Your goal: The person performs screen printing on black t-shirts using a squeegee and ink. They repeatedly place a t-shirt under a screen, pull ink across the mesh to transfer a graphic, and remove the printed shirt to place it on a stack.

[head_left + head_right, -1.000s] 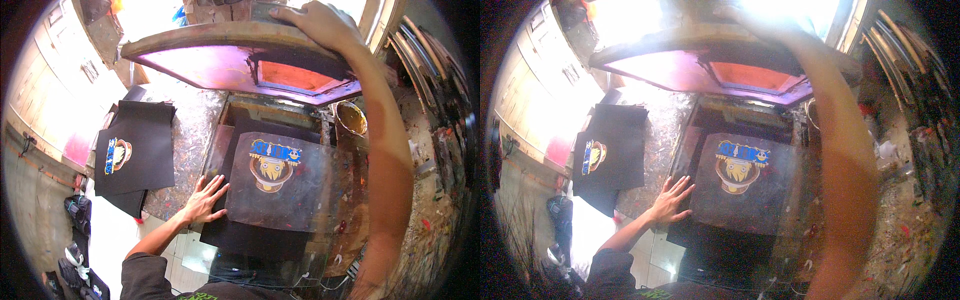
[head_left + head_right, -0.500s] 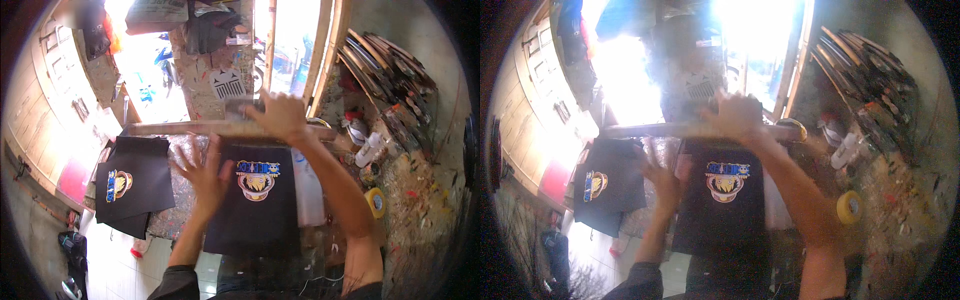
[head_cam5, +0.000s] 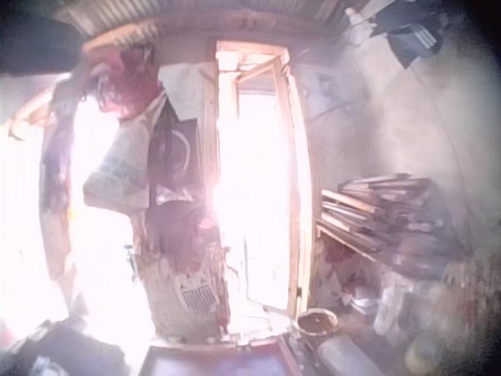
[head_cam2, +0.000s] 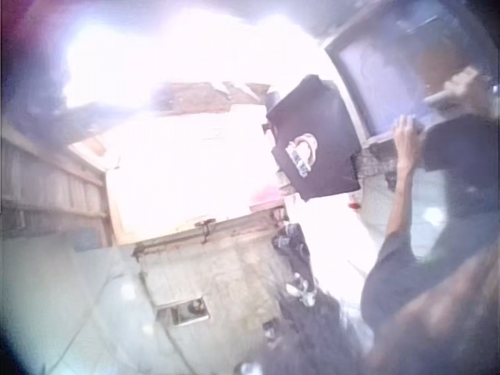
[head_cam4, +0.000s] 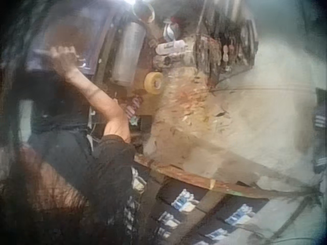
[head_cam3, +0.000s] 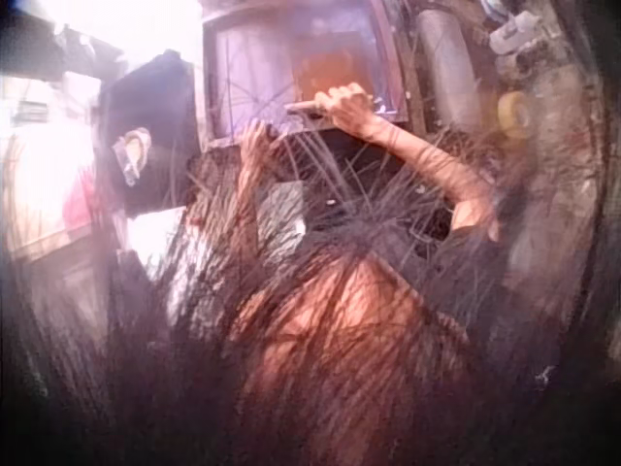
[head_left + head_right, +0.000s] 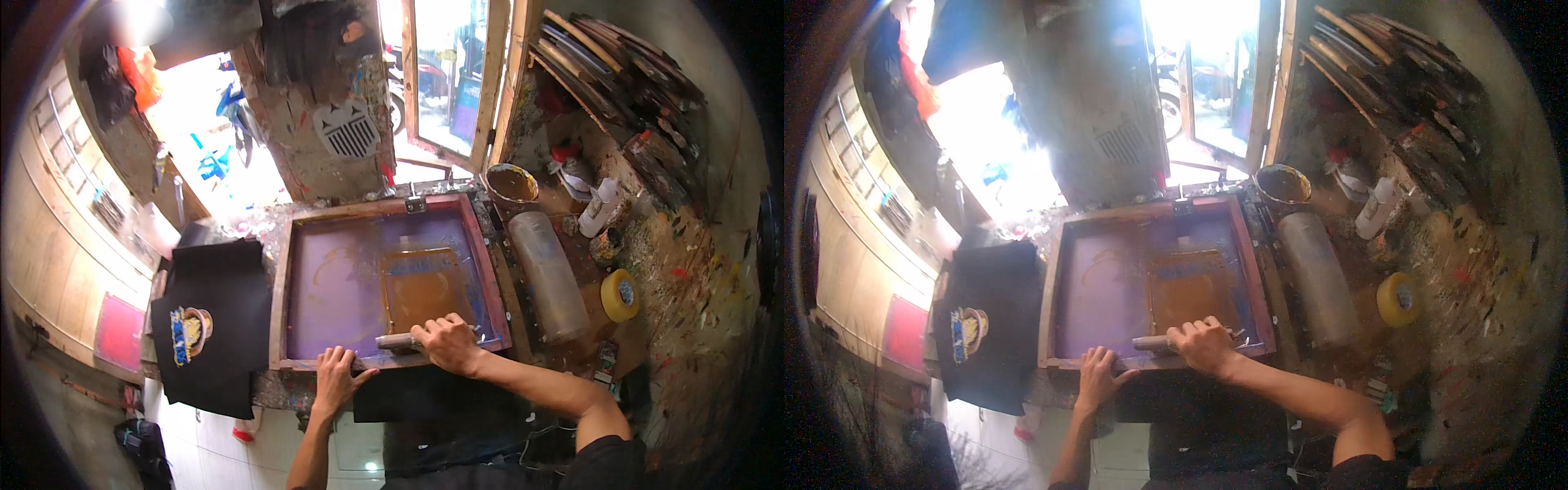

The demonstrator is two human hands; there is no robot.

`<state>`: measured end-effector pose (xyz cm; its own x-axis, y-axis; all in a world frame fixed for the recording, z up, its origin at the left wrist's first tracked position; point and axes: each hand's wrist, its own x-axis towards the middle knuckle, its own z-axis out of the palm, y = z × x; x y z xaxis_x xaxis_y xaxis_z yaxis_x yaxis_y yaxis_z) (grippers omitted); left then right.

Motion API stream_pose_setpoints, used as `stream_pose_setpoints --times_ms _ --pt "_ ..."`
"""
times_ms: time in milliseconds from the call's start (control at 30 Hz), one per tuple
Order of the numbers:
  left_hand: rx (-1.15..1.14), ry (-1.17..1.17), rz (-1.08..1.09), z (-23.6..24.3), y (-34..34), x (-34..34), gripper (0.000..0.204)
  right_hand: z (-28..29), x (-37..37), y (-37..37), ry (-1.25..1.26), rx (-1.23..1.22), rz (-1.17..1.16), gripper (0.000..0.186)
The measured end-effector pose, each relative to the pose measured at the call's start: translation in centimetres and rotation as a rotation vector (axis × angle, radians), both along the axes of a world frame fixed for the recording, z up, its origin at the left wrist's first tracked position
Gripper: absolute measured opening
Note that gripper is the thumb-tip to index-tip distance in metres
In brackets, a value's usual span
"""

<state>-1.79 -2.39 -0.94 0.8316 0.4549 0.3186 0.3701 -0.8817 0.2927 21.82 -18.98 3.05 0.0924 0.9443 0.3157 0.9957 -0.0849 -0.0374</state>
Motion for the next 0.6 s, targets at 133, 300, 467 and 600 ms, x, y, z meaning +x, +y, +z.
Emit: stream_pose_setpoints --times_ms 133,300,467,600 --pt "-0.026 0.006 0.020 -0.1 0.3 -0.6 0.053 -2.2 5.8 5.9 -0.228 0.261 0.009 0.008" --pt "-0.029 0.003 0.042 -0.2 0.3 -0.4 0.060 -2.9 10.1 9.6 -0.173 0.285 -0.066 0.013" --pt "-0.052 -0.020 0.054 -0.5 0.5 -0.4 0.058 3.9 9.3 7.3 0.358 -0.587 0.146 0.040" --pt "-0.027 0.015 0.046 -0.1 0.9 -0.3 0.057 3.9 12.7 11.6 0.189 -0.305 0.023 0.036"
